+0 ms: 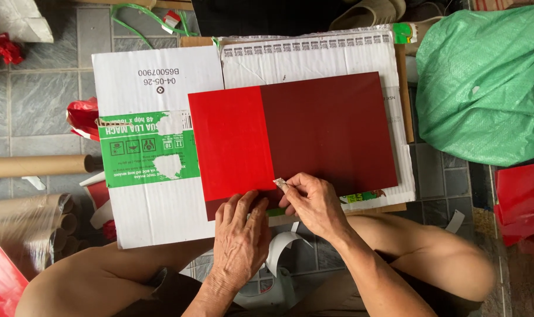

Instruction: Using a sharp tool to remove excess vinyl from a memorial plate to reveal text.

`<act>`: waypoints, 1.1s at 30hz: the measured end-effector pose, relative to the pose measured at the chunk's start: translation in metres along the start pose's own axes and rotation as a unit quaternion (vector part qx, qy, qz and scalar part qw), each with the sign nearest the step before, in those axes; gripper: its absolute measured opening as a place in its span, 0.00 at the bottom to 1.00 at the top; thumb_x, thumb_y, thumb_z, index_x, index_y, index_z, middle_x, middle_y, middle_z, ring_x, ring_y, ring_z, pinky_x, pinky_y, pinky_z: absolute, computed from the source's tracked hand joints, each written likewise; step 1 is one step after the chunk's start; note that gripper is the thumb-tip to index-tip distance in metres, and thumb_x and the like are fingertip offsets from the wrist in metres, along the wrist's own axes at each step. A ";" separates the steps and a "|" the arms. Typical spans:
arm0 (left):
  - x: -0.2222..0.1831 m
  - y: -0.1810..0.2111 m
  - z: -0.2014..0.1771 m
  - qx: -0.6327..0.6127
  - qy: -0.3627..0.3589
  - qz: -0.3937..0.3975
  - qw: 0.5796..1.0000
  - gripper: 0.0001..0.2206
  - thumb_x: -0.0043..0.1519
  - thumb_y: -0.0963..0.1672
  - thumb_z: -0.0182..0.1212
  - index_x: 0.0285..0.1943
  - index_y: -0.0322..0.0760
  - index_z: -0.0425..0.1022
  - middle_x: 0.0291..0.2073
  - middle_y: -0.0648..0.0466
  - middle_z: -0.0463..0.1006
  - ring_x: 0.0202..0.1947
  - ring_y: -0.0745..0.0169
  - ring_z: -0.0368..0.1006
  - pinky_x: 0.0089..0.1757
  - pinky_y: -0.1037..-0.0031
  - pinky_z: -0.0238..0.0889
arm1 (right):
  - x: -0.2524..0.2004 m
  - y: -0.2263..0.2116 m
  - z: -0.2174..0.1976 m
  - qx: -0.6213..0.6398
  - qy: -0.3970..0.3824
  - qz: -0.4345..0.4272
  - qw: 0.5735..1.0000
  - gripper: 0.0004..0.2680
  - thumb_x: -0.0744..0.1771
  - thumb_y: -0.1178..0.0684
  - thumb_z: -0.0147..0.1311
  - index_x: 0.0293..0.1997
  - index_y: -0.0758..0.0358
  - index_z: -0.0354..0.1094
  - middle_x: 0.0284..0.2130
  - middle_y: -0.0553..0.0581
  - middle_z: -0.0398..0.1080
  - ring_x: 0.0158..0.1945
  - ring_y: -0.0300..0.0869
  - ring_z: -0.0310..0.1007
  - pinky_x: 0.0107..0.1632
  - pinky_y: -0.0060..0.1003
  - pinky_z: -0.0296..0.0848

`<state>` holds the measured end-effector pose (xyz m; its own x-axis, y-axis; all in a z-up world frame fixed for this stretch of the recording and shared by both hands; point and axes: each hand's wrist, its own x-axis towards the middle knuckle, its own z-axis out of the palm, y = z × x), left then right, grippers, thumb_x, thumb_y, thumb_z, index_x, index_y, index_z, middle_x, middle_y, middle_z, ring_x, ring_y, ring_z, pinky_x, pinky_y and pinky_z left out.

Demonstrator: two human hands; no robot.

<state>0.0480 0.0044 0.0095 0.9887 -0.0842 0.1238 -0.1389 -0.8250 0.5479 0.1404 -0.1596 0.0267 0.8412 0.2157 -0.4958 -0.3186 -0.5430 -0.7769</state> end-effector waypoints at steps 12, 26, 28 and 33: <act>0.014 0.005 0.003 -0.003 0.004 -0.034 0.999 0.24 0.57 0.42 0.60 0.65 0.34 0.71 0.55 0.45 0.71 0.56 0.45 0.66 0.53 0.56 0.59 | 0.002 0.007 0.001 -0.036 -0.012 -0.018 0.999 0.09 0.69 0.51 0.53 0.38 0.67 0.73 0.23 0.55 0.79 0.23 0.37 0.80 0.25 0.32 0.78; 0.034 0.004 -0.005 -0.069 -0.028 -0.094 0.993 0.17 0.60 0.42 0.60 0.59 0.39 0.79 0.44 0.51 0.74 0.42 0.54 0.68 0.42 0.62 0.60 | 0.015 0.023 -0.010 0.153 -0.092 0.018 0.984 0.10 0.69 0.50 0.53 0.43 0.67 0.75 0.24 0.57 0.78 0.21 0.37 0.77 0.21 0.28 0.72; 0.036 0.004 -0.010 -0.086 -0.026 -0.097 0.991 0.16 0.60 0.42 0.60 0.58 0.39 0.80 0.43 0.52 0.75 0.41 0.55 0.68 0.42 0.63 0.60 | 0.014 0.023 -0.009 0.175 -0.094 0.029 0.980 0.10 0.69 0.49 0.54 0.42 0.68 0.75 0.24 0.57 0.77 0.21 0.37 0.77 0.21 0.28 0.72; 0.044 -0.001 -0.018 -0.125 -0.038 -0.106 0.986 0.15 0.60 0.42 0.60 0.56 0.40 0.81 0.43 0.53 0.77 0.41 0.55 0.69 0.42 0.63 0.60 | 0.014 0.020 -0.010 0.216 -0.090 0.062 0.970 0.12 0.68 0.47 0.56 0.41 0.69 0.75 0.24 0.58 0.77 0.20 0.37 0.76 0.22 0.28 0.72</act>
<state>0.0902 0.0113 0.0294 0.9971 0.0254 -0.0719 0.0705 -0.6660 0.7426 0.1497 -0.1753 0.0083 0.7065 0.3299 -0.6261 -0.5994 -0.1914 -0.7773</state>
